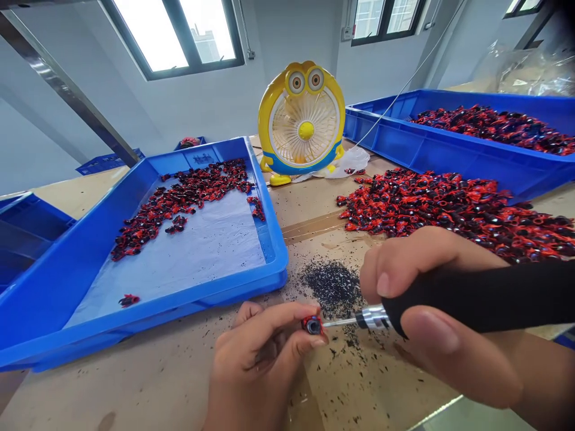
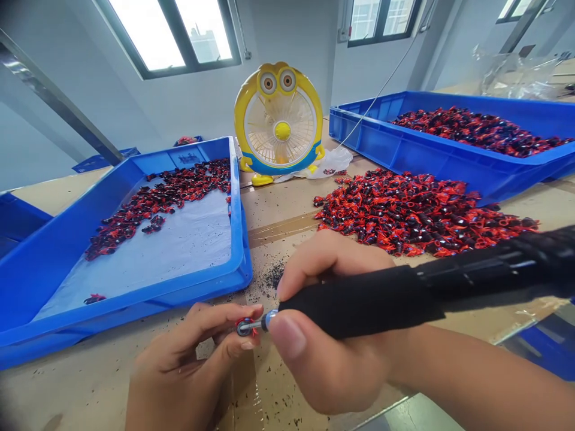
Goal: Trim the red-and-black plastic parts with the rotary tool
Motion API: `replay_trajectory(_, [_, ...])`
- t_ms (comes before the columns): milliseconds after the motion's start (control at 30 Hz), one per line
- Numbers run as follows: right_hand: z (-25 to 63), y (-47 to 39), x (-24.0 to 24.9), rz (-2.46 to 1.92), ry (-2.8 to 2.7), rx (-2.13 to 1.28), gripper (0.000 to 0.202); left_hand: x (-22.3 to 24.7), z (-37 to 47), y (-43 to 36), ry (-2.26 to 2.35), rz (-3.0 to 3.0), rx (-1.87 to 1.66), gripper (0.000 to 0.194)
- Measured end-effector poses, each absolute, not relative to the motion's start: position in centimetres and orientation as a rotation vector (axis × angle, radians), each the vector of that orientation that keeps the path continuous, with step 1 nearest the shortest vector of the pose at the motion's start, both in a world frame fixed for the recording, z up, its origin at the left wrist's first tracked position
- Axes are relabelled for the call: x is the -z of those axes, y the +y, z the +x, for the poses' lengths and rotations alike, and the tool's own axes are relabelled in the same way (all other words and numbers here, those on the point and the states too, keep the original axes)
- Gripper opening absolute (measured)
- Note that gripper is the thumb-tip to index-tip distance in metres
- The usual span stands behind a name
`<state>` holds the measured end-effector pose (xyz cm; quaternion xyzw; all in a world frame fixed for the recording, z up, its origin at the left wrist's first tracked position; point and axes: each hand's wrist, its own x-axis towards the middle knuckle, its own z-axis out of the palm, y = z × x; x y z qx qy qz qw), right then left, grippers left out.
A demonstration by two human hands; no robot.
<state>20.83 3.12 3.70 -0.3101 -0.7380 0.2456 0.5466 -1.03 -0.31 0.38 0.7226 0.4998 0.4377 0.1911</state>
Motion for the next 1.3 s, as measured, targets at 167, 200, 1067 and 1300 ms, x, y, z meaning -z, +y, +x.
replay_trajectory(167, [21.3, 2.7, -4.3, -0.737, -1.632, -0.752, 0.027, -0.1, -1.0, -0.4, 1.374, 1.976, -1.223, 0.024])
replay_trajectory(200, [21.4, 2.6, -4.4, -0.760, -1.636, -0.758, 0.027, -0.1, -0.9, -0.4, 1.374, 1.959, -1.224, 0.025])
replay_trajectory(1067, [21.2, 2.6, -4.5, -0.779, -1.511, -0.764, 0.027, -0.5, -0.2, -0.8, 1.368, 1.813, -1.316, 0.022])
replay_trajectory(1300, [21.6, 2.7, -3.7, -0.853, -1.547, -0.773, 0.031, -0.2, -0.6, -0.6, 1.416, 2.019, -1.265, 0.037])
